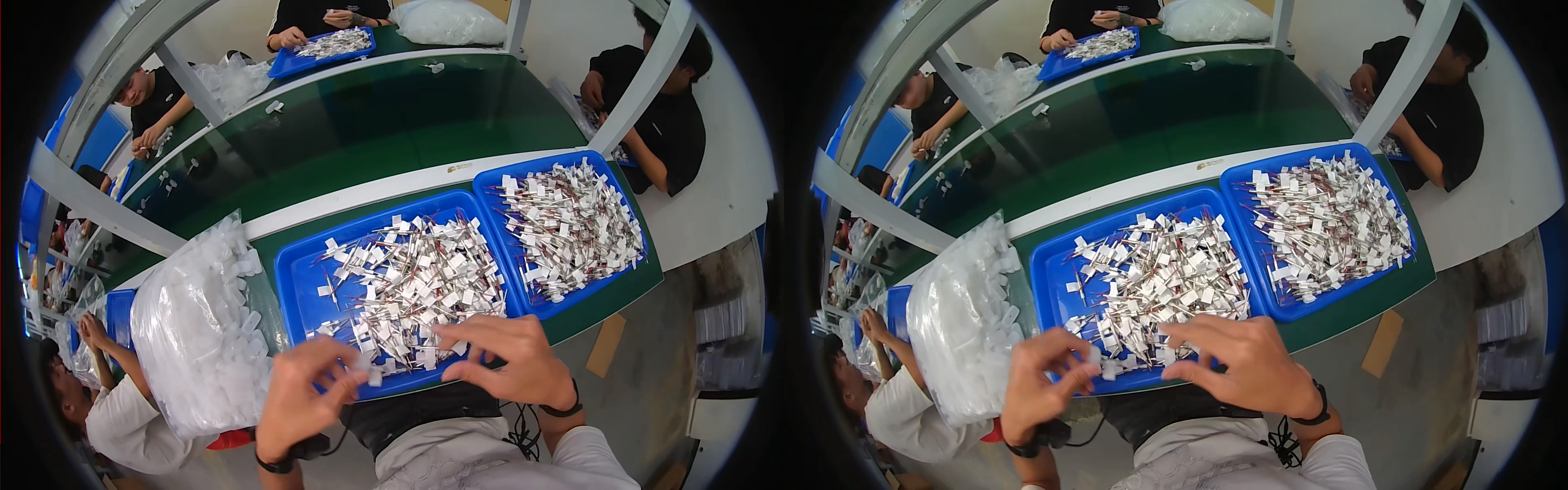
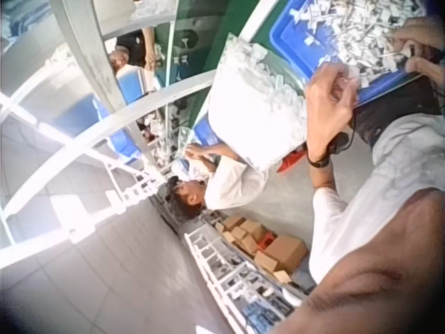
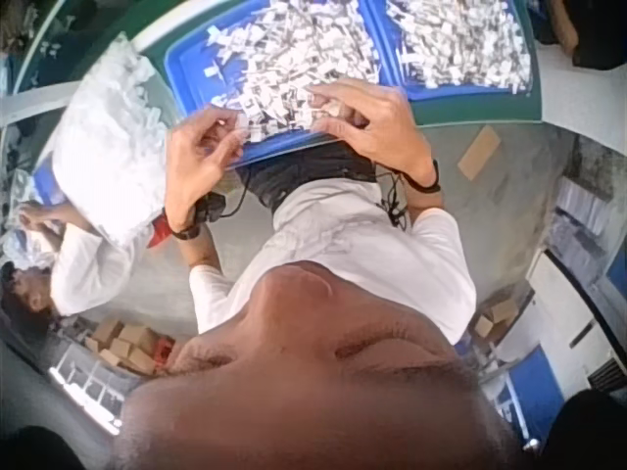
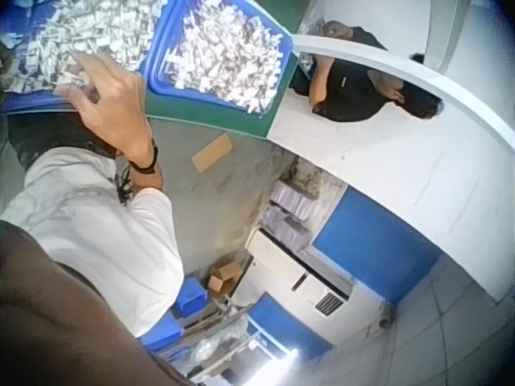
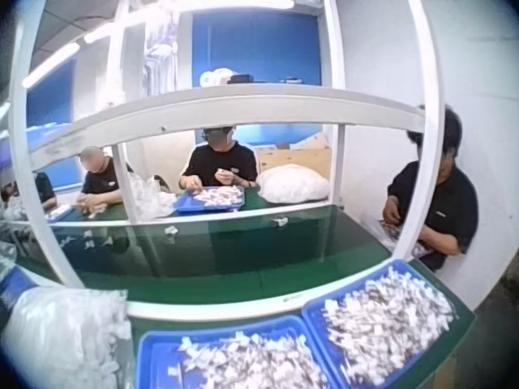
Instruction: Assembling small white and blue plastic components at an assembly line table.
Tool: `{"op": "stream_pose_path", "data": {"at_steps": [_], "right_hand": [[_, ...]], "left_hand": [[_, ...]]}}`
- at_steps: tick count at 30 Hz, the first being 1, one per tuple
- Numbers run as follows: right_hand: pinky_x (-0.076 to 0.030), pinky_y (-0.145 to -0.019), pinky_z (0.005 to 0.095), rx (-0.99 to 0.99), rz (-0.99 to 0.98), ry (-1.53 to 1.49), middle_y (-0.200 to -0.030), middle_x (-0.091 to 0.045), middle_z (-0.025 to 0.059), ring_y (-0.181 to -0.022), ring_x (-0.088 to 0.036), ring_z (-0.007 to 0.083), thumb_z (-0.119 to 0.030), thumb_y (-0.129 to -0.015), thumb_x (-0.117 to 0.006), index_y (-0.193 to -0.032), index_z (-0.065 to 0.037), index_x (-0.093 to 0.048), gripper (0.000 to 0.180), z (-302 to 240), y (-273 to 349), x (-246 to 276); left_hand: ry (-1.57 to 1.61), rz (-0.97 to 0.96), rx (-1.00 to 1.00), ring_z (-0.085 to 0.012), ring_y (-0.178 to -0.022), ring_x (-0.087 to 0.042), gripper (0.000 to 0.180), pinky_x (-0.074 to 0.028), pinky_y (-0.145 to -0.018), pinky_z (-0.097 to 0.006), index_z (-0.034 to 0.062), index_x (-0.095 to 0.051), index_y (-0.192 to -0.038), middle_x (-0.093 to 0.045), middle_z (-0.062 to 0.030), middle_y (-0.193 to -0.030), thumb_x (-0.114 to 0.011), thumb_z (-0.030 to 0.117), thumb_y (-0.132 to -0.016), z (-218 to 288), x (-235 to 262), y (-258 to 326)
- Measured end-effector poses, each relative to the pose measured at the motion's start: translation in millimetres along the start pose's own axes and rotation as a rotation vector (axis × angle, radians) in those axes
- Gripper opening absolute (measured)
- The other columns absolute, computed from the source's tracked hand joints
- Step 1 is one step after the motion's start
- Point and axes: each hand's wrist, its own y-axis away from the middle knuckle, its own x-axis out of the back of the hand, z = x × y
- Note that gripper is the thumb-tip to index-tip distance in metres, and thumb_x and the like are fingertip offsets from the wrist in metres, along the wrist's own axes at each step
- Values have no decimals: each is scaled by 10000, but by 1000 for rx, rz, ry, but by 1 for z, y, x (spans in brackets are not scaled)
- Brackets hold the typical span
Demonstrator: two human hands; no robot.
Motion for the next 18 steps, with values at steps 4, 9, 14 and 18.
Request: {"op": "stream_pose_path", "data": {"at_steps": [4, 9, 14, 18], "right_hand": [[-487, -517, 255, -82, 126, -24, -934, -763, 59, -580, -669, 113, -174, -876, -820, -1139, -40, -756, 302, 4, 8, 9], [-500, -524, 290, -36, 14, 32, -909, -757, 47, -592, -679, 146, -183, -894, -800, -1085, -55, -767, 233, 14, 14, 2], [-500, -521, 301, -15, -69, 97, -911, -757, 62, -610, -688, 178, -191, -888, -801, -1043, -55, -771, 209, 14, 16, 14], [-507, -534, 315, 111, -67, 163, -885, -743, 71, -605, -680, 215, -162, -873, -795, -976, -49, -764, 155, 2, -7, 23]], "left_hand": [[87, 362, -67, -200, -761, -745, 341, -582, -569, -271, -53, -610, -1246, -701, -178, -1101, -715, 80, -949, 2, 36, -61], [-358, 756, -266, -218, -907, -744, 478, -576, -629, -289, 2, -581, -1398, -676, -192, -1310, -711, 82, -945, -1, 27, -50], [-412, 298, -265, -279, -856, -759, 381, -609, -661, -347, -45, -667, -1235, -724, -194, -1086, -771, 40, -878, -6, 19, 3], [-278, 178, -290, -286, -851, -758, 368, -614, -673, -350, -40, -688, -1195, -732, -189, -1051, -785, 3, -843, -27, 10, 34]]}}
